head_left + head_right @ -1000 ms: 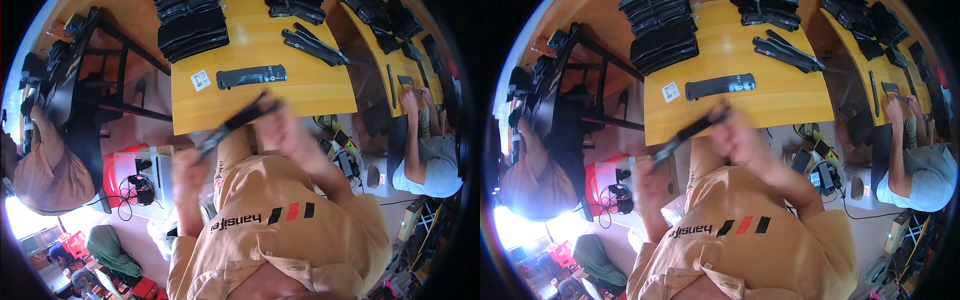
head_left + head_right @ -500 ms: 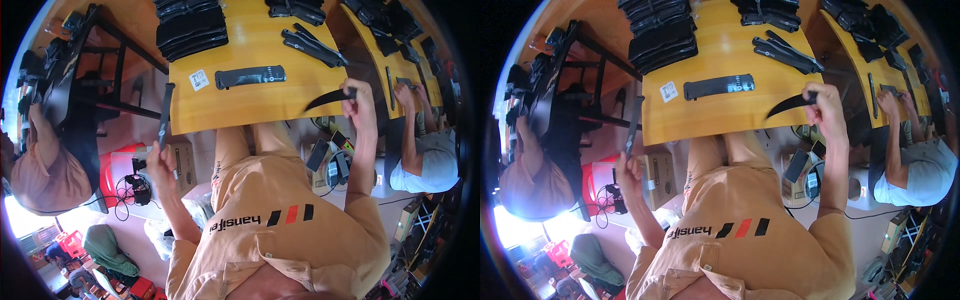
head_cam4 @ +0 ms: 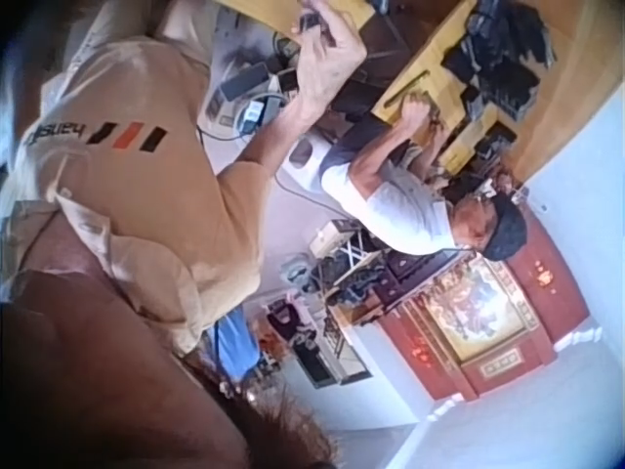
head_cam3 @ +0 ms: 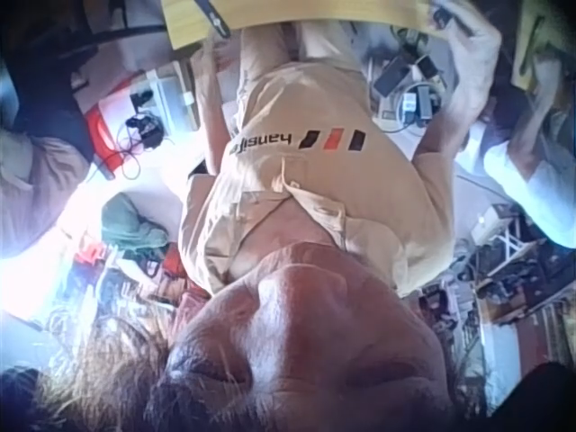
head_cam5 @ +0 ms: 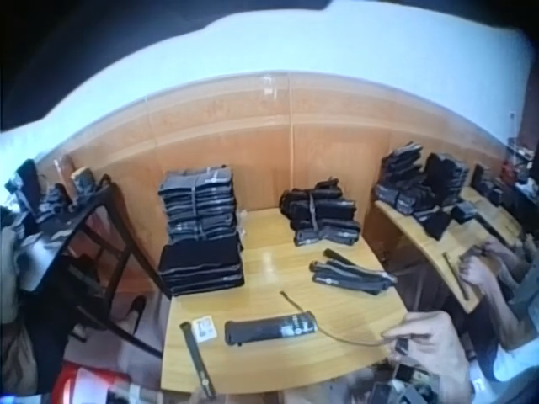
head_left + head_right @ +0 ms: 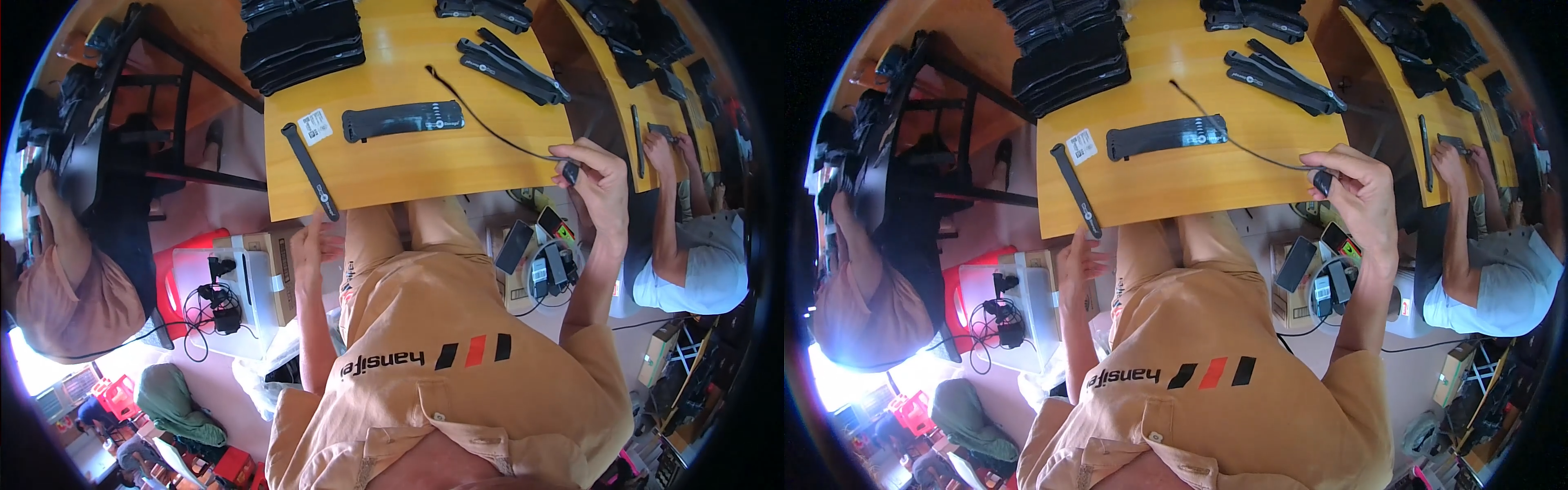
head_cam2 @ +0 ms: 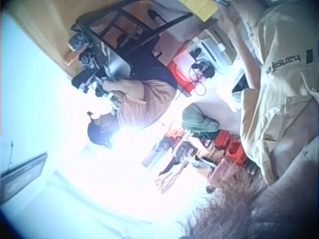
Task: Assembling plastic clips and buckles onto black straps at a workshop table.
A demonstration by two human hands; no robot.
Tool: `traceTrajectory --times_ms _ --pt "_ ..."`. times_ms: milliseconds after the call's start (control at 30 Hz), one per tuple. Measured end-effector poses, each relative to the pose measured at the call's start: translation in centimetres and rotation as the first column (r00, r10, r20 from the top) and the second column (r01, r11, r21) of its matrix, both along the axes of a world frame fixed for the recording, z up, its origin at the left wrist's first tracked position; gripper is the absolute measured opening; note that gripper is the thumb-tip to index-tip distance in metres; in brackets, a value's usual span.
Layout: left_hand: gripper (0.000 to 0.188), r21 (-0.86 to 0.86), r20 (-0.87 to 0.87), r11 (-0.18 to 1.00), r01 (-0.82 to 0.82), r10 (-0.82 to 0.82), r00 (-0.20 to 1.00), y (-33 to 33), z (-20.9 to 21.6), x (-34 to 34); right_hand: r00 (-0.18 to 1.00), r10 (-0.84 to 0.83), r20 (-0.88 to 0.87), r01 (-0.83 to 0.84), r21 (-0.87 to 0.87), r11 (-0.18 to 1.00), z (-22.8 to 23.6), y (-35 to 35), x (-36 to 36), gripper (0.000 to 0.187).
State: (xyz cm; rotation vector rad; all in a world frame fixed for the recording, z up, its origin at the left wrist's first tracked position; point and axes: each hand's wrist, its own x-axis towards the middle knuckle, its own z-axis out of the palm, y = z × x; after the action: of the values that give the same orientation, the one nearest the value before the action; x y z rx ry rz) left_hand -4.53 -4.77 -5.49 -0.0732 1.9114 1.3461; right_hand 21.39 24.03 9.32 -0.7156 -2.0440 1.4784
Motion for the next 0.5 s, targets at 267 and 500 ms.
traceTrajectory --times_ms 267,500 --pt "0.025 0.311 -0.65 0.94 0.142 0.101 0.753 3.9 8.0 2.4 0.954 0.269 0.132 -0.29 0.181 0.94 -0.9 -3.1 -3.9 0.032" --pt "0.022 0.503 -0.104 0.644 0.577 -0.618 0.78 9.5 8.1 4.1 0.989 0.119 -0.086 -0.137 -0.251 0.958 -3.5 -5.0 -7.3 0.037"
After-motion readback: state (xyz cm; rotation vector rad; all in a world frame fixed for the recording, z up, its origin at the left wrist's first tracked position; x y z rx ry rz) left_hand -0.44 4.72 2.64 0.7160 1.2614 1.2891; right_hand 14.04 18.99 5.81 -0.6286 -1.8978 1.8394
